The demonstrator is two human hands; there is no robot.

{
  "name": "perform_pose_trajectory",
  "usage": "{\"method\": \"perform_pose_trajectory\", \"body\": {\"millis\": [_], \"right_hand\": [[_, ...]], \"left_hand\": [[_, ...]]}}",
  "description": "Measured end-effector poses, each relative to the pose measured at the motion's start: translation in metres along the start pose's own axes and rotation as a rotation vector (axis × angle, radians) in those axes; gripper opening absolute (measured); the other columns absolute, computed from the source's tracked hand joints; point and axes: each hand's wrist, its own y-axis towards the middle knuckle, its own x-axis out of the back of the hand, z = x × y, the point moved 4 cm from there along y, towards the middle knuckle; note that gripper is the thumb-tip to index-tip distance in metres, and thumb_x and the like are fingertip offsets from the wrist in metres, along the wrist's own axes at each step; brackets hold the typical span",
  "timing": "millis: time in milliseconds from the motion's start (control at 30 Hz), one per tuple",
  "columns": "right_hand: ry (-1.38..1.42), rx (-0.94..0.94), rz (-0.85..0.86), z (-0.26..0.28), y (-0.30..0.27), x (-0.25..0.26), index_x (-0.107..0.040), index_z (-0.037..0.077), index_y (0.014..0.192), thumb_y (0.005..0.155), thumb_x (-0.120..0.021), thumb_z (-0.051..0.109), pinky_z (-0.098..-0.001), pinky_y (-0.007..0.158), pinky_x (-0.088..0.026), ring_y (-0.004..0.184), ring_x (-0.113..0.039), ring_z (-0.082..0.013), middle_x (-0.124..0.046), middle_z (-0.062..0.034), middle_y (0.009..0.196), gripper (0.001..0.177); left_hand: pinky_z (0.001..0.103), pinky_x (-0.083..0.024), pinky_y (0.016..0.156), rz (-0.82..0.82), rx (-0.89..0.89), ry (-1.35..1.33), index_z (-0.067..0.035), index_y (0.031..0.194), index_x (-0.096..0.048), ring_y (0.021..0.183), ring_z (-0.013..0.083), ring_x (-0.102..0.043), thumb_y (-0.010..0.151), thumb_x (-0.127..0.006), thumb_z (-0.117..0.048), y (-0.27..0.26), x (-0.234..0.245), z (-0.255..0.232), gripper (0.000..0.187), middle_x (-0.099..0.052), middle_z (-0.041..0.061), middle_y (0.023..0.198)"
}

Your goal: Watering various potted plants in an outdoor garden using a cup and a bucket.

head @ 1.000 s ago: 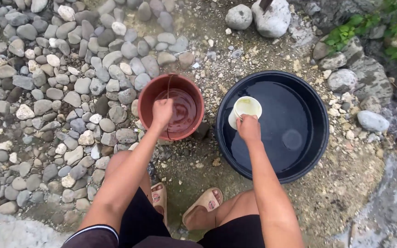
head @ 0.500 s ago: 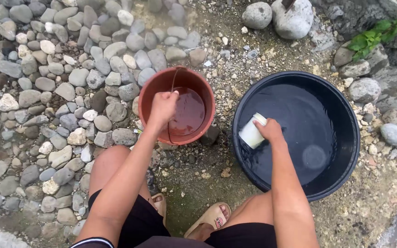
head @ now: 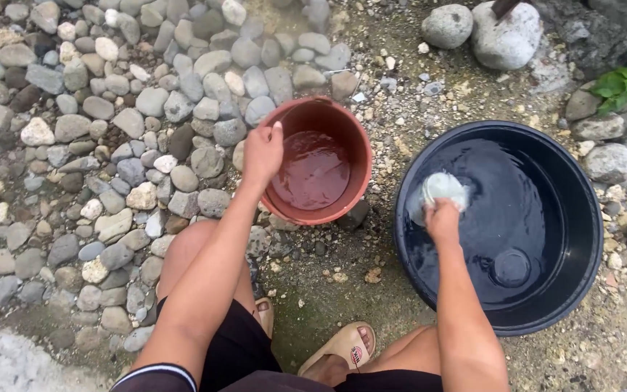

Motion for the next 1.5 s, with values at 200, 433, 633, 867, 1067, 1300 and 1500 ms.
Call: {"method": "perform_pose_trajectory", "body": {"millis": [200, 433, 633, 867, 1067, 1300, 1500], "right_hand": [[-0.012, 0.174, -0.050, 0.142, 0.042, 0.157, -0.075, 0.001, 0.099, 0.091, -0.074, 0.016, -0.0458, 0.096, -0.049, 0.103, -0.061, -0.0382, -0.070, -0.0172, 0.100, 0.017], [-0.259, 0.324, 0.305, 0.237, 0.094, 0.224, -0.077, 0.010, 0.097, 0.091, -0.073, 0.027, -0.0451, 0.090, -0.050, 0.097, -0.062, -0.0314, -0.072, -0.0068, 0.096, 0.019], [-0.504, 0.315, 0.866, 0.289, 0.119, 0.169, -0.077, 0.014, 0.106, 0.090, -0.075, 0.034, -0.0483, 0.089, -0.051, 0.102, -0.065, -0.0315, -0.072, -0.0114, 0.107, 0.026], [-0.621, 0.286, 1.166, 0.328, 0.133, 0.111, -0.076, 0.010, 0.113, 0.083, -0.079, 0.054, -0.0482, 0.094, -0.056, 0.105, -0.073, -0.0294, -0.076, -0.0105, 0.111, 0.053], [-0.603, 0.162, 1.274, 0.360, 0.150, 0.117, -0.080, 0.012, 0.109, 0.069, -0.084, 0.063, -0.0433, 0.088, -0.059, 0.100, -0.075, -0.0286, -0.079, -0.0094, 0.110, 0.065], [-0.157, 0.071, 1.216, 0.343, 0.165, 0.166, -0.073, 0.013, 0.114, 0.078, -0.074, 0.064, -0.0423, 0.081, -0.062, 0.091, -0.077, -0.0267, -0.078, -0.0110, 0.102, 0.062], [0.708, -0.197, 0.446, 0.127, 0.153, 0.183, -0.073, -0.003, 0.117, 0.101, -0.060, 0.054, -0.0472, 0.082, -0.060, 0.092, -0.072, -0.0304, -0.076, -0.0185, 0.105, 0.061]], "left_hand": [[0.044, -0.049, 0.064, 0.017, -0.007, -0.030, 0.006, 0.085, -0.066, 0.058, 0.0332, -0.063, 0.102, -0.054, -0.032, 0.004, 0.004, 0.003, 0.044, -0.062, 0.026, 0.067], [0.043, -0.050, 0.064, 0.028, -0.028, -0.096, 0.006, 0.090, -0.068, 0.059, 0.0256, -0.061, 0.103, -0.053, -0.033, 0.010, -0.004, 0.010, 0.044, -0.062, 0.023, 0.064], [0.046, -0.045, 0.060, 0.061, 0.036, -0.036, 0.008, 0.077, -0.061, 0.052, 0.0274, -0.051, 0.104, -0.054, -0.035, 0.016, -0.008, -0.001, 0.051, -0.055, 0.022, 0.059], [0.049, -0.046, 0.063, 0.016, -0.011, -0.004, 0.006, 0.078, -0.062, 0.060, 0.0407, -0.060, 0.103, -0.054, -0.036, 0.022, -0.010, 0.006, 0.050, -0.058, 0.026, 0.064], [0.050, -0.046, 0.063, 0.020, -0.002, 0.026, 0.006, 0.078, -0.062, 0.061, 0.0426, -0.060, 0.103, -0.054, -0.037, 0.022, -0.008, 0.013, 0.050, -0.059, 0.027, 0.066], [0.048, -0.046, 0.062, 0.029, -0.032, 0.005, 0.007, 0.080, -0.060, 0.057, 0.0412, -0.057, 0.104, -0.054, -0.034, 0.012, -0.001, -0.001, 0.048, -0.056, 0.027, 0.066], [0.048, -0.047, 0.063, 0.024, -0.054, 0.003, 0.007, 0.083, -0.063, 0.059, 0.0433, -0.054, 0.104, -0.054, -0.034, 0.010, -0.002, -0.002, 0.047, -0.057, 0.028, 0.069]]}}
